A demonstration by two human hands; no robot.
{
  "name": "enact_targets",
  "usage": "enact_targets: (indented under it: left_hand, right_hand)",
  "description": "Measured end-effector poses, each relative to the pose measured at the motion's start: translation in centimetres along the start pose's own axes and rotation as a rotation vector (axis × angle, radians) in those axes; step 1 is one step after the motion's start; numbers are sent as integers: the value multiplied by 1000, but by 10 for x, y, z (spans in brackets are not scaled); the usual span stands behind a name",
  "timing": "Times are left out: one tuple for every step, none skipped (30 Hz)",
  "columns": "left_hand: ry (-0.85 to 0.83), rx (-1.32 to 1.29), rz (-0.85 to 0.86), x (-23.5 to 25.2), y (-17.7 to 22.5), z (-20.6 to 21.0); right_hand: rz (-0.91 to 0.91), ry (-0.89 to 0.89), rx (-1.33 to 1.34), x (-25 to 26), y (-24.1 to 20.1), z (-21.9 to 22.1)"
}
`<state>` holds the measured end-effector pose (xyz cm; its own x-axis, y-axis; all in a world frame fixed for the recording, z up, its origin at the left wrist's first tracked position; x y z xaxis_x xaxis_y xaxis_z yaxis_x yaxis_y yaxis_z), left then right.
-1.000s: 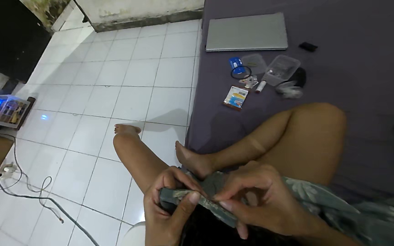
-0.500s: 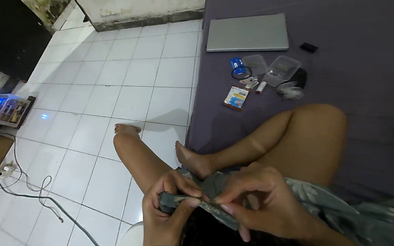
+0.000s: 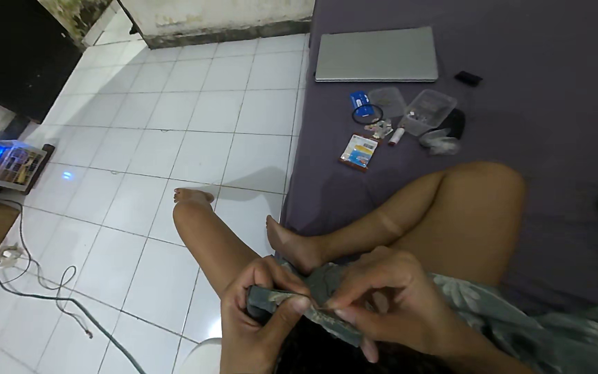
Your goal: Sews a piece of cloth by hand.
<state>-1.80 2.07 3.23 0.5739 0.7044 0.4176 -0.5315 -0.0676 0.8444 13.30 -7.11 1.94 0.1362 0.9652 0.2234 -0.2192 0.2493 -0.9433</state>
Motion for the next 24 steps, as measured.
enact_targets:
  left_hand:
    - [0,-10,0,0,0,0]
    - [-3,-19,1,0,-1,-1]
    - [-7,-22,1,0,-1,-1]
    - [-11,-22,-2,1,-2,-2]
    - [-17,-26,-8,1,-2,-2]
    - [-27,-30,-18,1,-3,-2]
    - [-30,-39,-32,1,-4,-2]
    - [-29,-50,-45,1,-5,-1]
    - [-25,-53,-49,1,-6,-1]
    - [-18,-46,-49,2,-7,-1]
    - [-8,-29,-47,2,-10,-1]
    - [-4,-9,-46,4,-13,-1]
    - [-4,9,-45,6,-16,-1]
    - [-5,14,-48,9,-21,-1]
    - [-12,9,-53,13,-25,0]
    - [-22,-1,-57,17,-28,2]
    - [-36,-12,-57,21,-31,6]
    - [-49,-17,-55,25,-32,9]
    - [-53,-17,-48,28,-33,13]
    - [-50,-19,-42,30,-34,16]
    - [-39,-17,-37,33,-34,19]
    - [-25,-14,-33,35,-35,21]
    - [-7,-12,-30,37,-35,23]
    - [12,-18,-27,39,-36,26]
  right_hand:
    - [1,-2,9,0,1,0]
    - [1,-5,11,0,2,0]
    - [5,-6,10,0,2,1]
    - [15,-8,5,0,3,1]
    - [29,-6,6,0,3,1]
    - [44,-2,12,0,4,2]
    - [59,-1,20,1,5,2]
    - [70,-1,27,1,5,3]
    - [80,4,30,1,6,3]
    - [91,11,35,2,7,2]
    - [101,24,41,2,8,1]
    - [111,39,42,3,10,-1]
    - [122,62,40,4,12,-3]
    - [141,95,40,5,14,-6]
    - [168,128,42,6,14,-10]
    - [199,159,46,5,13,-13]
    - [227,192,43,4,11,-17]
    - [247,222,30,3,8,-20]
    - [259,250,13,2,5,-23]
    - [258,271,0,1,2,-25]
    - [252,281,-11,1,0,-28]
    - [246,289,-21,0,-3,-30]
    - [241,293,-29,0,-6,-33]
    - [241,286,-36,0,-9,-35]
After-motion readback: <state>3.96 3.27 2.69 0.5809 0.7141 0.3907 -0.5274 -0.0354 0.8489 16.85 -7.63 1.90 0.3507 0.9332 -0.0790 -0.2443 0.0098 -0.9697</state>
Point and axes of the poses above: each hand's wrist, its own x-axis towards the middle knuckle, its own z-axis out of the palm, y = z × x, the point moved 3 cm from there along x, towards the middle knuckle, and after that the axes turned 13 degrees about z, right-handed, at the moved point
